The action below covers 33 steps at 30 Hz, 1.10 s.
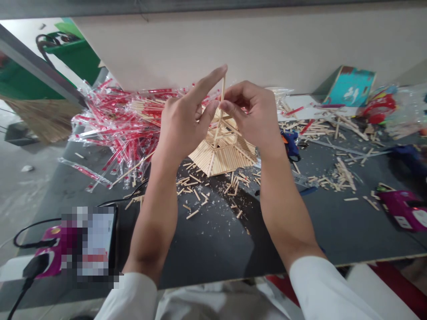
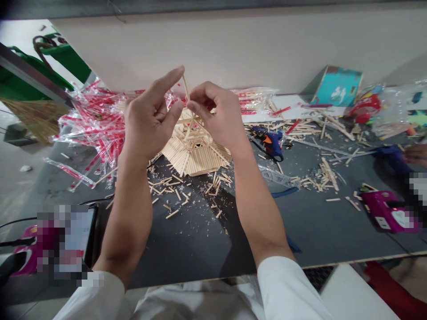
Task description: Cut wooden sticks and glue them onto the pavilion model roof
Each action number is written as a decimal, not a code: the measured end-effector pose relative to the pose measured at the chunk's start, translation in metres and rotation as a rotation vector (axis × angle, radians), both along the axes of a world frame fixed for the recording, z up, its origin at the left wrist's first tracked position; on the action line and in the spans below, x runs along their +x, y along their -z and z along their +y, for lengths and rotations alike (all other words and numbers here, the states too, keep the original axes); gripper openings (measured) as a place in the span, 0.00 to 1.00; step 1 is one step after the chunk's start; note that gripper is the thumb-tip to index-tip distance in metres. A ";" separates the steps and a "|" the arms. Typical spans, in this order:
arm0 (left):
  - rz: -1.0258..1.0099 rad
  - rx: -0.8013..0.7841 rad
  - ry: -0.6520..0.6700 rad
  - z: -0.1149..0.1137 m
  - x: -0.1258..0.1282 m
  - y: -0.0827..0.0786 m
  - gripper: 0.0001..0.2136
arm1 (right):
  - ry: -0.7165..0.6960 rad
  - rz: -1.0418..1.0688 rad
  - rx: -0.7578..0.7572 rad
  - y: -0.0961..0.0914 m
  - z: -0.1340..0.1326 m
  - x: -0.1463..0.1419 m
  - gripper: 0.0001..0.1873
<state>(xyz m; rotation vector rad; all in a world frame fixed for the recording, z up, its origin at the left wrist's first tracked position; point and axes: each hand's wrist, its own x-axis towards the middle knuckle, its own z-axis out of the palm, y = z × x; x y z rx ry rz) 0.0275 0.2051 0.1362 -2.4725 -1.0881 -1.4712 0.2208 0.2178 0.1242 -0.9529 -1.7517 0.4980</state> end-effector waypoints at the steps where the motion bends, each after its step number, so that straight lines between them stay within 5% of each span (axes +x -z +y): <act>1: -0.005 0.004 0.006 0.001 0.000 0.000 0.21 | 0.000 -0.003 -0.002 0.000 0.000 0.000 0.24; 33: 0.052 -0.211 -0.079 -0.006 -0.007 -0.003 0.21 | -0.032 -0.031 -0.062 0.001 0.000 0.001 0.27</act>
